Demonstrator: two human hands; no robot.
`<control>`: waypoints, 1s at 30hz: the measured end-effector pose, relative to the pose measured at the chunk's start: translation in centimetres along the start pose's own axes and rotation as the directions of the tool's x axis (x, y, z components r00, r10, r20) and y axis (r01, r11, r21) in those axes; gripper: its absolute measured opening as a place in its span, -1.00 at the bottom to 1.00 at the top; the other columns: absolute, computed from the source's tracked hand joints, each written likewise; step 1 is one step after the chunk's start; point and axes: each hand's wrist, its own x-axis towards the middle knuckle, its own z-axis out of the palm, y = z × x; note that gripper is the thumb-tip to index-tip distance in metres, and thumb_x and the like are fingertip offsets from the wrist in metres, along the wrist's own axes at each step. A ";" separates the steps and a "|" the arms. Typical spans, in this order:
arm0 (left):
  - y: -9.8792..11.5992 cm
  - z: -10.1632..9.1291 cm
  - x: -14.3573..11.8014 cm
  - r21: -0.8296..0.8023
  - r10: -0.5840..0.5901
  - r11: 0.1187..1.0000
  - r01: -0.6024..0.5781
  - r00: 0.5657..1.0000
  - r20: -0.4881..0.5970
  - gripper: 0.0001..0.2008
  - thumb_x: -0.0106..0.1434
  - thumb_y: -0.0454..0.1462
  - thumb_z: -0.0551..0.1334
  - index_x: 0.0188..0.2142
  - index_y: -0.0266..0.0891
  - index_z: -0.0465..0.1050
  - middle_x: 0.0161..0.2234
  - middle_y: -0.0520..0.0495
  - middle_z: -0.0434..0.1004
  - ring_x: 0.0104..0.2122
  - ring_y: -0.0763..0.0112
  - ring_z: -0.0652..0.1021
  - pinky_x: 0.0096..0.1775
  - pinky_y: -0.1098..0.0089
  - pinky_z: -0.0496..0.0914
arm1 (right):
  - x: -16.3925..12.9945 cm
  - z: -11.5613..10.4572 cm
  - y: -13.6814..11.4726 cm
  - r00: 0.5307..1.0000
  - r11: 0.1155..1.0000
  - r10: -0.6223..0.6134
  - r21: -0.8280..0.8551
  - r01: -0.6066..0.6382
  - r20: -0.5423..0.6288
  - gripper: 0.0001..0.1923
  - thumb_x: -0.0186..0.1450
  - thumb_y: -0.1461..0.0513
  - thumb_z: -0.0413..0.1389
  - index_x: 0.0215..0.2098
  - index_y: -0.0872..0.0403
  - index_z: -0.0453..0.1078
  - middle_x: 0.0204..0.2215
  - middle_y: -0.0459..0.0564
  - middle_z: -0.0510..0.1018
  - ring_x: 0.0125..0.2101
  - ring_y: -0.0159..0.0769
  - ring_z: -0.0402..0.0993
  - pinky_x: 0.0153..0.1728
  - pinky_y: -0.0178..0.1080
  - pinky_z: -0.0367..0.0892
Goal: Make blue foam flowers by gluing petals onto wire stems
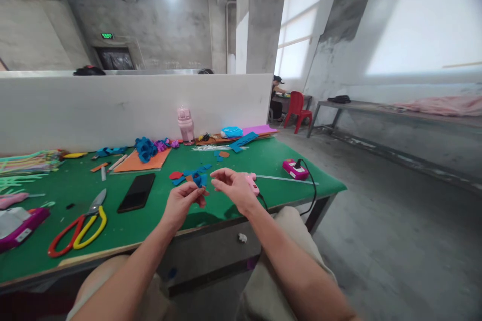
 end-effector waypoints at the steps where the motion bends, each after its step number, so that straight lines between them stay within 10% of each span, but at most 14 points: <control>1: -0.1 0.0 0.0 -0.041 -0.013 0.999 0.014 1.000 0.018 -0.84 0.07 -0.22 0.26 -0.51 -0.30 0.42 -0.60 -0.01 0.51 -0.63 0.49 0.45 -0.50 0.45 0.34 | -0.1 0.2 0.1 0.999 1.000 -0.016 -0.018 0.017 0.033 -0.79 0.03 0.19 0.20 -0.36 0.09 0.39 -0.51 -0.15 0.45 -0.47 -0.45 0.38 -0.40 -0.37 0.32; 25: -0.7 0.2 -0.1 -0.081 -0.090 0.992 0.095 0.993 0.072 -0.80 0.05 -0.21 0.29 -0.53 -0.31 0.38 -0.56 -0.02 0.52 -0.65 0.50 0.45 -0.55 0.46 0.35 | 0.2 0.1 0.2 0.983 0.969 -0.158 -0.205 0.137 -0.090 -0.80 0.17 0.10 0.08 -0.44 0.09 0.35 -0.55 -0.12 0.44 -0.51 -0.38 0.38 -0.43 -0.33 0.31; 30: -0.7 0.2 -0.1 -0.113 -0.077 0.990 0.084 0.995 0.060 -0.80 0.04 -0.20 0.29 -0.53 -0.30 0.37 -0.58 0.00 0.51 -0.65 0.50 0.45 -0.55 0.47 0.35 | -0.1 -0.2 0.7 0.986 0.909 -0.150 -0.383 0.166 0.070 -0.79 0.14 0.11 0.12 -0.33 0.07 0.41 -0.47 -0.09 0.49 -0.47 -0.38 0.39 -0.40 -0.32 0.30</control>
